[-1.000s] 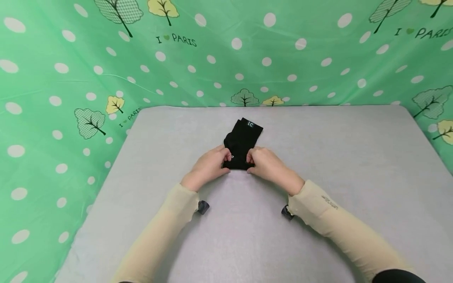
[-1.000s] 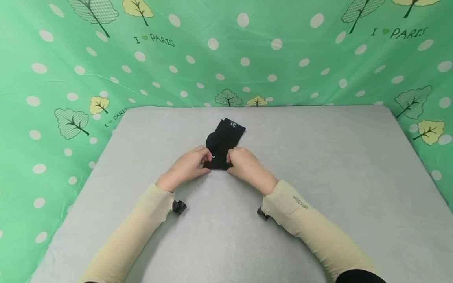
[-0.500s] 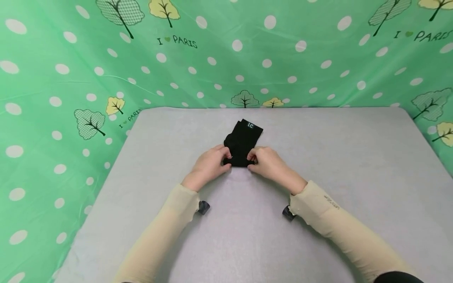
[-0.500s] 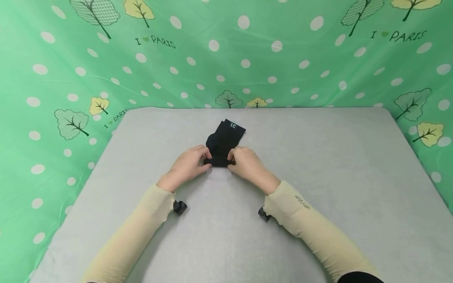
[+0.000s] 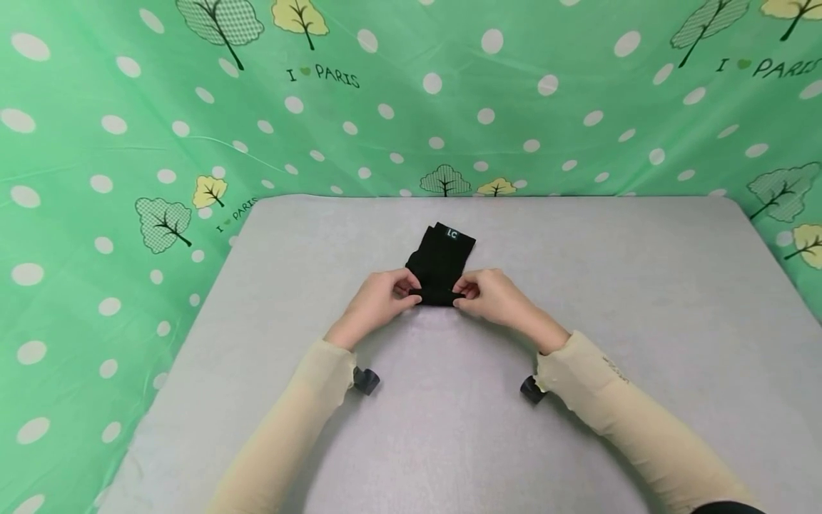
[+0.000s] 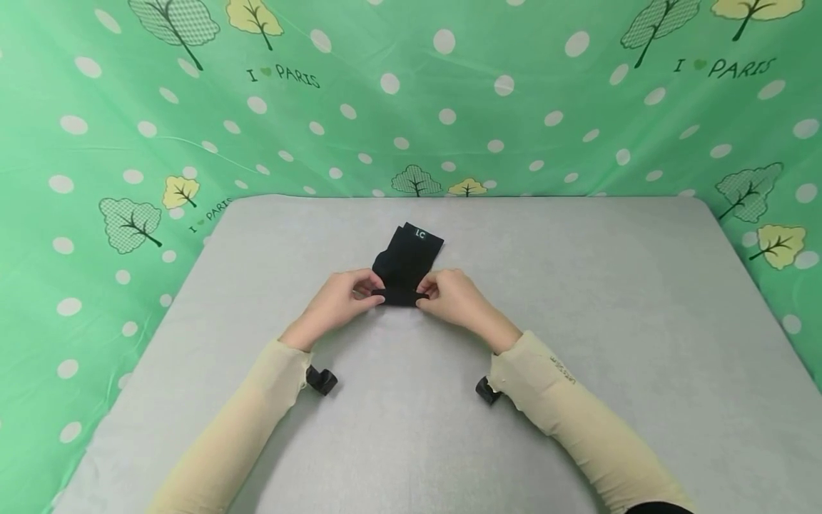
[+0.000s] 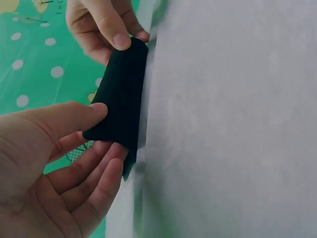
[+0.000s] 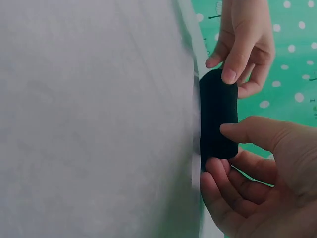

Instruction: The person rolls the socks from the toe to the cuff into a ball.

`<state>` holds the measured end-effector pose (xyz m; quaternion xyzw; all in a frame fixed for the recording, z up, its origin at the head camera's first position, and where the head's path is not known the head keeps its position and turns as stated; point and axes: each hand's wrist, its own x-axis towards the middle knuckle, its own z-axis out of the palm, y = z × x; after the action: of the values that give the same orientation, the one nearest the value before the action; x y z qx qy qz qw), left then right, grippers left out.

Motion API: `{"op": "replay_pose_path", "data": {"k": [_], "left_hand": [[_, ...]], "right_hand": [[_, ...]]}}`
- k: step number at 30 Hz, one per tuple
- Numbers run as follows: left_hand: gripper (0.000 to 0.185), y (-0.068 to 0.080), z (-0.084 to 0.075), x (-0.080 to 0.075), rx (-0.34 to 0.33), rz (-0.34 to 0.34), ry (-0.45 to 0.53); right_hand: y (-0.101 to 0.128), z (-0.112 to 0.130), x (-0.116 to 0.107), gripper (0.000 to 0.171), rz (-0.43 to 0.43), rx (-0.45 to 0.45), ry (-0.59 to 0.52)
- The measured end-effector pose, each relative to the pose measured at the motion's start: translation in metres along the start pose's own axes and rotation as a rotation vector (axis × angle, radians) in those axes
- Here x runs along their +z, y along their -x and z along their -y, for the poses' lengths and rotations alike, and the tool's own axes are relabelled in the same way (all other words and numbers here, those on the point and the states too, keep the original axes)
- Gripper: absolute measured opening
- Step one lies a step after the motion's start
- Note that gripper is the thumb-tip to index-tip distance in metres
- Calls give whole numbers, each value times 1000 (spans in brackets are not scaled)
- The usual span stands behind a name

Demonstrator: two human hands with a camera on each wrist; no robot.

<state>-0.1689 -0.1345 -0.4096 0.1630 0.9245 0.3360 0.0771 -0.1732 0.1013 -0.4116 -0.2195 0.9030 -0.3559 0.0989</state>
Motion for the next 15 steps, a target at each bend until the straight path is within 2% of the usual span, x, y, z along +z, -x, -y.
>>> {"op": "replay_pose_path", "data": {"k": [7, 15], "left_hand": [[12, 2, 0, -2, -120, 7, 107], [15, -3, -1, -3, -237, 36, 150]], "right_hand": [[0, -3, -3, 15, 58, 47, -92], [-7, -3, -4, 18, 69, 119, -96]]}}
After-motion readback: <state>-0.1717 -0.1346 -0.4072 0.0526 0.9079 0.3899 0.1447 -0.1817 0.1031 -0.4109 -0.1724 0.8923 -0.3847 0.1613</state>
